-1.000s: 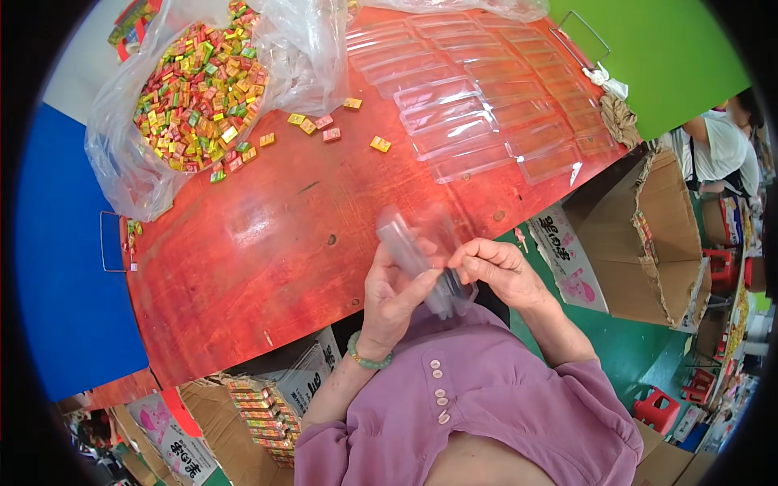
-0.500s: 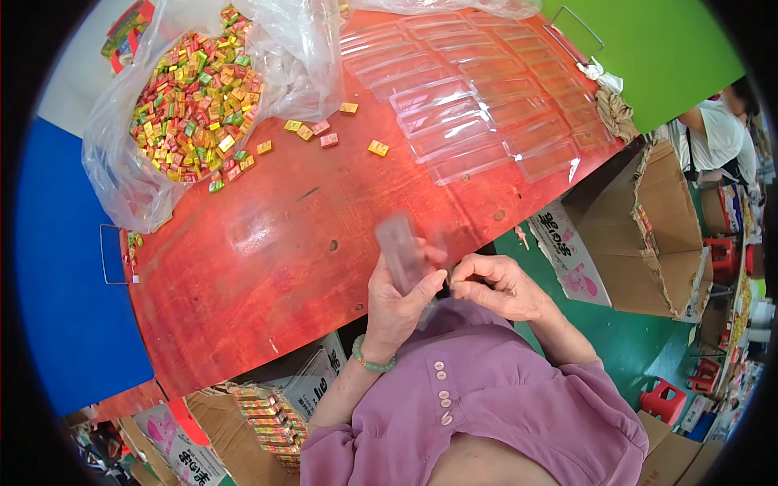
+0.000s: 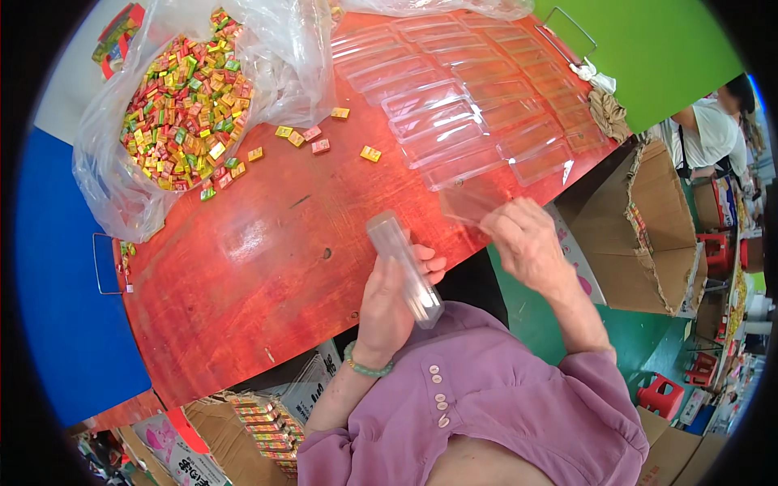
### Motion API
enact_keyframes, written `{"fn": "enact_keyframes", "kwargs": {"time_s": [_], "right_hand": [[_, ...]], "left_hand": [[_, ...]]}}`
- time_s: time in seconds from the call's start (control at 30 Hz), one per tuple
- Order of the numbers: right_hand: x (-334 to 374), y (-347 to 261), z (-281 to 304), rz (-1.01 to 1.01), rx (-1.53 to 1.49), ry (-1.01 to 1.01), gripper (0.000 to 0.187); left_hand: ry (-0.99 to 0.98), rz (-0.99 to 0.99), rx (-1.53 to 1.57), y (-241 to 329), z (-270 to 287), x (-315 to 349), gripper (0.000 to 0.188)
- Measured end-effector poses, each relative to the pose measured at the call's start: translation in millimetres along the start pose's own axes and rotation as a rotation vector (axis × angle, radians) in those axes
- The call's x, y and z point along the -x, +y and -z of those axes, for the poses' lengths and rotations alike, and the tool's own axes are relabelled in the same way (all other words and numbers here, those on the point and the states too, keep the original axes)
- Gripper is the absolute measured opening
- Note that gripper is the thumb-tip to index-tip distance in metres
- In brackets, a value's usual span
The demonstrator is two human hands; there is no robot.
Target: Fold flat clear plastic sheets into small rectangular boxes and arrange them on a workbench.
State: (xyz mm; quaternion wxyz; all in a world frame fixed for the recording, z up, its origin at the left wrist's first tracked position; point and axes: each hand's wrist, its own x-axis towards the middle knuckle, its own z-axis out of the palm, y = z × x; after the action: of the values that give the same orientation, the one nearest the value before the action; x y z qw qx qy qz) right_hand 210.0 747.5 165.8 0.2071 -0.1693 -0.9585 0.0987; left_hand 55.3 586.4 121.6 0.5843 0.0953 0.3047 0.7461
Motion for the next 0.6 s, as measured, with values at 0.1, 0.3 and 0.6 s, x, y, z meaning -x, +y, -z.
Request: {"fn": "enact_keyframes", "kwargs": {"time_s": [0.1,0.3,0.6], "right_hand": [[-4.2,15.1,3.6,0.040,0.197,-0.168,0.025],[-5.5,31.5,-2.7,0.112,0.401,-0.250,0.030],[-9.2,35.4,-3.9,0.018,0.445,-0.286,0.041]], "left_hand": [[-0.042,0.043,0.192,5.7,4.6,1.7,0.049],[0.012,0.050,0.040,10.6,7.2,4.0,0.054],[0.002,0.087,0.026,9.6,3.8,1.5,0.055]]}}
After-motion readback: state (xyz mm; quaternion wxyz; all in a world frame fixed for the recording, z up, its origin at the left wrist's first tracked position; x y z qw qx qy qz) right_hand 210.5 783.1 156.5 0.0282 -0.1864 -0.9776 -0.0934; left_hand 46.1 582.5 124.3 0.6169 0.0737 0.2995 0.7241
